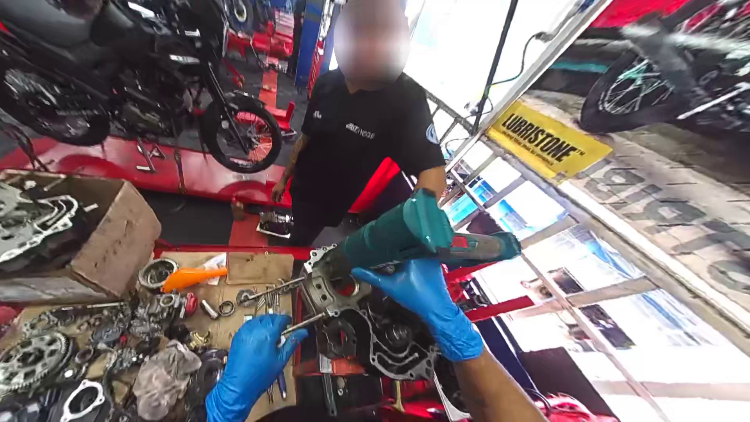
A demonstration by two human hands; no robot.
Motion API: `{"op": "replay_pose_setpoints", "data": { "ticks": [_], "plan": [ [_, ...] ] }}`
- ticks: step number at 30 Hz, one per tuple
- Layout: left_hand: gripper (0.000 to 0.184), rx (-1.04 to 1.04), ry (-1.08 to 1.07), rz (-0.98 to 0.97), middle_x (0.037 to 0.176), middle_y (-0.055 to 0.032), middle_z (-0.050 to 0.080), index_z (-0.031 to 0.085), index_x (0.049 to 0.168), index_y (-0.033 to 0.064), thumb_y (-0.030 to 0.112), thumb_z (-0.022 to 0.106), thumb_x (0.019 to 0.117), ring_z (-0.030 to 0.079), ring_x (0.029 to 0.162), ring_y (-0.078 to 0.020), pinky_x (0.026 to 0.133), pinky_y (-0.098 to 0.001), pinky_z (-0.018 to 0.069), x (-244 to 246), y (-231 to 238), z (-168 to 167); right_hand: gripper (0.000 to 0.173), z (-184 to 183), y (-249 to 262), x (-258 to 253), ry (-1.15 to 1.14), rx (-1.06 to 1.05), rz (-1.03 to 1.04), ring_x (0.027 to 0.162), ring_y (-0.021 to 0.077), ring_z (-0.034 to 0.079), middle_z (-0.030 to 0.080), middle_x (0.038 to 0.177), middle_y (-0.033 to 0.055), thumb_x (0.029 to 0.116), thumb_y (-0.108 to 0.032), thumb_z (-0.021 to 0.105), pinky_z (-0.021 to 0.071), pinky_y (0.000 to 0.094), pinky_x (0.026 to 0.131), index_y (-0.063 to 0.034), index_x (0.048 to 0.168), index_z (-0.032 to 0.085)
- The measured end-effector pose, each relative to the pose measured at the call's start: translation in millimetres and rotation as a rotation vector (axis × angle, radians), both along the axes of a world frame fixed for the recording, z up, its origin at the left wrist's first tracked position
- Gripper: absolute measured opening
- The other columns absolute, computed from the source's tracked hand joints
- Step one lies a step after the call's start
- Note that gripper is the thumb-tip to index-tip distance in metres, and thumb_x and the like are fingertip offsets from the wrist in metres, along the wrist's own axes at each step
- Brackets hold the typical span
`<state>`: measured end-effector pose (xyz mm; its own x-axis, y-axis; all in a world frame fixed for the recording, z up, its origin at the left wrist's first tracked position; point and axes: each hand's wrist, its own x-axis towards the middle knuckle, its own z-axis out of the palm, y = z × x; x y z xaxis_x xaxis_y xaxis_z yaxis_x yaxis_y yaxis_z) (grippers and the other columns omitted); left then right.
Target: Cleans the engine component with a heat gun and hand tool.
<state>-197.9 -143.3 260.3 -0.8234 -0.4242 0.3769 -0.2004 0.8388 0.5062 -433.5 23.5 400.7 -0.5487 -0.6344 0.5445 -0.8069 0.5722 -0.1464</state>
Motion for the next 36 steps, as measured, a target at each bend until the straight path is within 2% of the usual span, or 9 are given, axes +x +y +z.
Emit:
{"op": "replay_pose_setpoints", "data": {
  "ticks": [6, 11, 13, 15, 21, 23, 29, 31, 36],
  "plan": [
    [0.064, -0.002, 0.001, 0.01, 0.093, -0.0087, 0.077, 0.078, 0.101, 0.0113, 0.063, 0.041, 0.1004, 0.075, 0.088, -0.0287, 0.076, -0.05, 0.0598, -1, 0, 0, 0.096, 0, -3, 3, 0.075, 0.039, -0.1, 0.115, 0.0326, 0.067, 0.073, 0.114, 0.0174, 0.0696, -0.09, 0.062, 0.0489, 0.0588, 0.099, -0.0051, 0.111, 0.073],
    [0.064, -0.016, 0.016, 0.003, 0.092, -0.0084, 0.077, 0.078, 0.1, 0.011, 0.063, 0.04, 0.101, 0.075, 0.089, -0.028, 0.077, -0.0487, 0.0598, -1, 0, -2, 0.098, 0, -2, 3, 0.017, 0.07, -0.107, 0.114, 0.0325, 0.067, 0.073, 0.113, 0.0181, 0.0693, -0.092, 0.06, 0.0483, 0.0585, 0.099, -0.0035, 0.11, 0.072],
    [0.063, -0.012, 0.029, 0.007, 0.092, -0.008, 0.077, 0.078, 0.1, 0.0111, 0.062, 0.042, 0.1007, 0.075, 0.088, -0.0276, 0.077, -0.0485, 0.0599, -2, 0, -1, 0.098, 5, -2, 5, -0.03, 0.09, -0.109, 0.111, 0.032, 0.068, 0.074, 0.109, 0.0176, 0.0692, -0.092, 0.06, 0.0497, 0.058, 0.096, -0.0034, 0.108, 0.073],
    [0.063, 0.013, 0.014, 0.002, 0.093, -0.0088, 0.077, 0.078, 0.101, 0.0106, 0.062, 0.043, 0.1003, 0.075, 0.089, -0.0288, 0.077, -0.05, 0.0596, -1, 1, 1, 0.096, 8, -1, 7, -0.065, 0.121, -0.101, 0.102, 0.0336, 0.071, 0.074, 0.099, 0.0181, 0.0697, -0.092, 0.058, 0.0511, 0.0589, 0.087, -0.0023, 0.1, 0.073],
    [0.061, 0.011, 0.014, -0.003, 0.091, -0.0086, 0.077, 0.079, 0.1, 0.011, 0.062, 0.044, 0.0992, 0.075, 0.088, -0.0282, 0.076, -0.0505, 0.0604, 0, 0, 1, 0.093, 10, 0, 5, -0.069, 0.136, -0.051, 0.099, 0.0337, 0.071, 0.074, 0.095, 0.0166, 0.0688, -0.092, 0.059, 0.052, 0.0598, 0.085, -0.0036, 0.095, 0.074],
    [0.061, 0.014, 0.016, -0.006, 0.091, -0.0087, 0.077, 0.079, 0.1, 0.0107, 0.062, 0.045, 0.099, 0.075, 0.088, -0.0283, 0.076, -0.0506, 0.0606, 0, 0, 2, 0.09, 10, 0, 5, -0.071, 0.123, -0.043, 0.094, 0.0326, 0.071, 0.074, 0.09, 0.015, 0.068, -0.091, 0.06, 0.0522, 0.0592, 0.082, -0.0047, 0.091, 0.074],
    [0.056, 0.04, -0.023, -0.03, 0.095, -0.0077, 0.077, 0.079, 0.102, 0.0113, 0.06, 0.05, 0.099, 0.075, 0.093, -0.0272, 0.081, -0.0505, 0.0601, 3, -1, 5, 0.093, 11, -1, 5, -0.096, 0.145, -0.03, 0.094, 0.0341, 0.071, 0.073, 0.09, 0.0165, 0.0669, -0.092, 0.06, 0.0529, 0.0598, 0.081, -0.0032, 0.094, 0.073],
    [0.056, 0.034, -0.017, -0.038, 0.093, -0.0076, 0.077, 0.079, 0.101, 0.0113, 0.059, 0.05, 0.0989, 0.075, 0.091, -0.0271, 0.081, -0.0501, 0.0603, 2, -1, 4, 0.093, 12, 0, 6, -0.089, 0.163, -0.035, 0.09, 0.0346, 0.072, 0.073, 0.086, 0.0159, 0.067, -0.092, 0.059, 0.0523, 0.0597, 0.077, -0.0037, 0.09, 0.073],
    [0.048, 0.08, -0.066, -0.068, 0.1, -0.011, 0.078, 0.078, 0.106, 0.0094, 0.052, 0.056, 0.0991, 0.075, 0.096, -0.0314, 0.084, -0.0545, 0.0591, 3, -3, 12, 0.087, 18, -2, 9, -0.152, 0.195, -0.047, 0.089, 0.0321, 0.072, 0.073, 0.084, 0.0137, 0.069, -0.09, 0.062, 0.0538, 0.0581, 0.079, -0.0053, 0.086, 0.073]
  ]
}}
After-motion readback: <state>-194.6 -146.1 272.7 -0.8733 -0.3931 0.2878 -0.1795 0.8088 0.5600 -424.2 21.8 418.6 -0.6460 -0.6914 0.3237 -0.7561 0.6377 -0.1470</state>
